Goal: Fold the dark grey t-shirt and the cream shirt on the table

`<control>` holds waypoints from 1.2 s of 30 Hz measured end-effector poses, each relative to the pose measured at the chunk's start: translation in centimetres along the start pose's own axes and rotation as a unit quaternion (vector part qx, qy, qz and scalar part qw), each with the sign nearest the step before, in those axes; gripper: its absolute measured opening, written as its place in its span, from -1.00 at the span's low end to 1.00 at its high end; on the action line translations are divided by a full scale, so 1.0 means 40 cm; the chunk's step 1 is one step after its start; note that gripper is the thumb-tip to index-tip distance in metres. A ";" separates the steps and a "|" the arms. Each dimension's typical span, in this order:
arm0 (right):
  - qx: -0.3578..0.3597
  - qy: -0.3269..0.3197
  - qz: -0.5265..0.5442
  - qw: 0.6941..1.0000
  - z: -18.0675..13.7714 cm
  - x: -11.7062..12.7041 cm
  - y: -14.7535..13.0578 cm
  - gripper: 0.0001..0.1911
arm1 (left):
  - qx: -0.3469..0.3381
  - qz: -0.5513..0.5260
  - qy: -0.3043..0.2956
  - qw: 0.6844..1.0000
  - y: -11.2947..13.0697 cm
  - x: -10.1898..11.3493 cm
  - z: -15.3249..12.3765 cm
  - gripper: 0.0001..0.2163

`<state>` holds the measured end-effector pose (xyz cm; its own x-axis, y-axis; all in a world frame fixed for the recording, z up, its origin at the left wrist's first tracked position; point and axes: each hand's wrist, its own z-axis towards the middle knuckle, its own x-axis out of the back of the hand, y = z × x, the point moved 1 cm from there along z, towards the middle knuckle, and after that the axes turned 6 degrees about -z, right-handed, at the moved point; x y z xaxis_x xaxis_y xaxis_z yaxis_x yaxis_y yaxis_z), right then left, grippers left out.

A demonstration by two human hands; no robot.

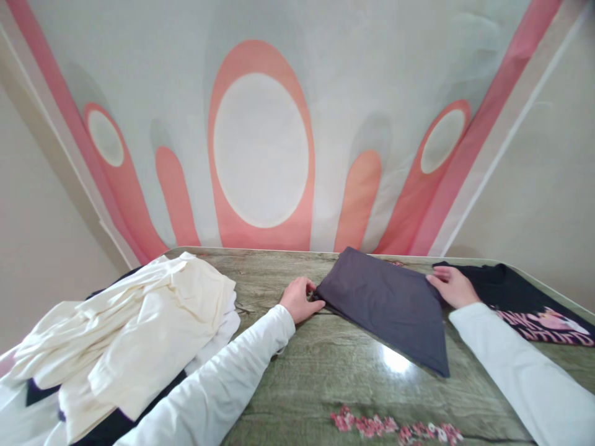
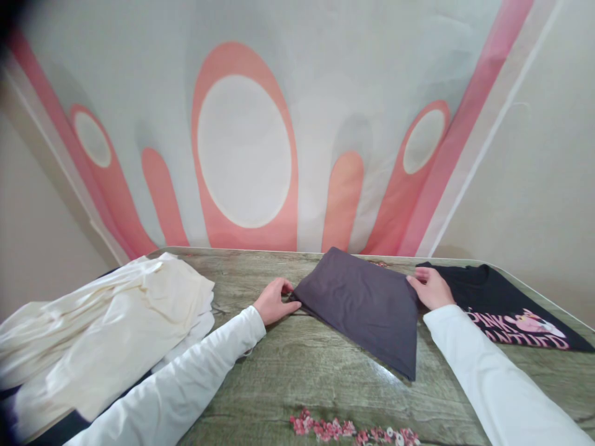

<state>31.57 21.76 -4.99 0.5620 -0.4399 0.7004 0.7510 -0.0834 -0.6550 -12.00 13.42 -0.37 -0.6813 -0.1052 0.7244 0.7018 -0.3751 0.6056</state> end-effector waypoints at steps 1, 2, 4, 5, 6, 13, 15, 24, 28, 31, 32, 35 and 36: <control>-0.009 0.001 0.000 1.000 -0.005 0.024 -0.024 -0.58 | -0.004 -0.003 -0.006 1.000 -0.006 -0.005 0.006 -0.72; -0.006 -0.004 -0.001 1.000 -0.016 0.051 -0.061 -0.59 | -0.010 -0.008 -0.011 1.000 -0.010 -0.009 0.009 -0.74; 0.050 -0.008 0.030 0.998 -0.061 0.101 -0.168 -0.63 | -0.026 -0.018 -0.015 0.999 -0.016 -0.011 0.009 -0.76; 0.098 -0.046 0.052 0.993 -0.095 0.116 -0.236 -0.65 | -0.032 -0.022 -0.017 0.999 -0.017 -0.010 0.007 -0.77; 0.144 -0.101 0.068 0.982 -0.134 0.120 -0.308 -0.67 | -0.035 -0.024 -0.018 0.999 -0.018 -0.008 0.006 -0.78; 0.343 -0.205 -0.020 0.916 -0.378 -0.085 -0.614 -0.76 | -0.051 -0.017 -0.017 0.998 -0.021 -0.001 0.002 -0.88; 0.339 -0.169 -0.059 0.924 -0.395 -0.149 -0.617 -0.73 | -0.056 -0.016 -0.011 0.998 -0.028 -0.004 0.001 -0.90; 0.233 -0.132 0.063 0.961 -0.350 -0.201 -0.560 -0.87 | -0.070 -0.021 -0.012 0.997 -0.027 -0.010 -0.005 -0.93; 0.046 -0.108 0.272 0.955 -0.319 -0.197 -0.540 -0.83 | -0.089 0.001 0.002 0.996 -0.014 -0.006 -0.010 -0.92; -0.070 -0.085 0.400 0.910 -0.301 -0.188 -0.537 -0.86 | -0.109 0.021 0.015 0.994 -0.001 -0.006 -0.006 -0.89; -0.101 -0.081 0.429 0.894 -0.295 -0.183 -0.538 -0.87 | -0.113 0.028 0.017 0.993 0.003 -0.007 -0.001 -0.88; -0.167 -0.074 0.489 0.853 -0.272 -0.168 -0.538 -0.90 | -0.113 0.043 0.015 0.992 0.011 -0.013 0.023 -0.84; -0.179 -0.074 0.503 0.842 -0.265 -0.165 -0.537 -0.91 | -0.111 0.045 0.011 0.993 0.013 -0.016 0.033 -0.83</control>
<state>8.06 16.98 1.46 0.9083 -0.3350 -0.2504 -0.2696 -0.0112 -0.9629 -10.92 14.53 -0.09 -0.6237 -0.1673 0.7635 0.6989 -0.5569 0.4489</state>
